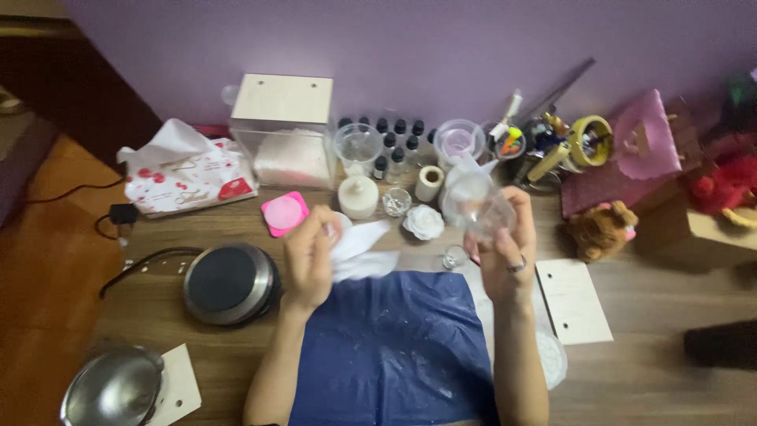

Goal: Cleaning a glass jar with a tissue and placing it on a scale

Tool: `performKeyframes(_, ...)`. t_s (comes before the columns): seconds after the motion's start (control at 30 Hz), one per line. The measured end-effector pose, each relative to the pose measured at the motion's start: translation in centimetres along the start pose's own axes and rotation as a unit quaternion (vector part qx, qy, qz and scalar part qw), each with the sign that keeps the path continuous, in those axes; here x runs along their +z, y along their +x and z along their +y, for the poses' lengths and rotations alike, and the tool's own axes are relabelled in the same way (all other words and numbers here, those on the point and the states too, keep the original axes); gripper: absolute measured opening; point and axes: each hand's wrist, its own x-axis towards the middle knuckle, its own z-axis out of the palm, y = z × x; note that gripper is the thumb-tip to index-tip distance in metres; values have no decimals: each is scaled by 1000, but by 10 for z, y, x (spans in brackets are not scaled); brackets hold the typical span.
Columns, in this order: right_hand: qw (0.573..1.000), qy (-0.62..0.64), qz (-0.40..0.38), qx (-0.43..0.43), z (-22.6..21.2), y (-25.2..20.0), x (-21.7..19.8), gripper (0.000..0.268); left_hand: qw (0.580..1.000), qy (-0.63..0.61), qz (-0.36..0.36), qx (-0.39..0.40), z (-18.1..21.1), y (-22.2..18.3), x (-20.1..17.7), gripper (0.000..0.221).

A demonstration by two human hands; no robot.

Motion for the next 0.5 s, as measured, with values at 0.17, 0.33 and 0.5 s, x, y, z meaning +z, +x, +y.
performKeyframes(0.17,997,75,15,4,5,-2,17,58,985,-123,-84,-87,-2,-11,14,39)
performKeyframes(0.33,988,128,12,83,4,-6,56,67,980,-111,-136,-93,27,-6,20,39)
performKeyframes(0.5,983,0,-96,155,36,-22,46,69,954,-221,-162,-122,25,-14,39,105)
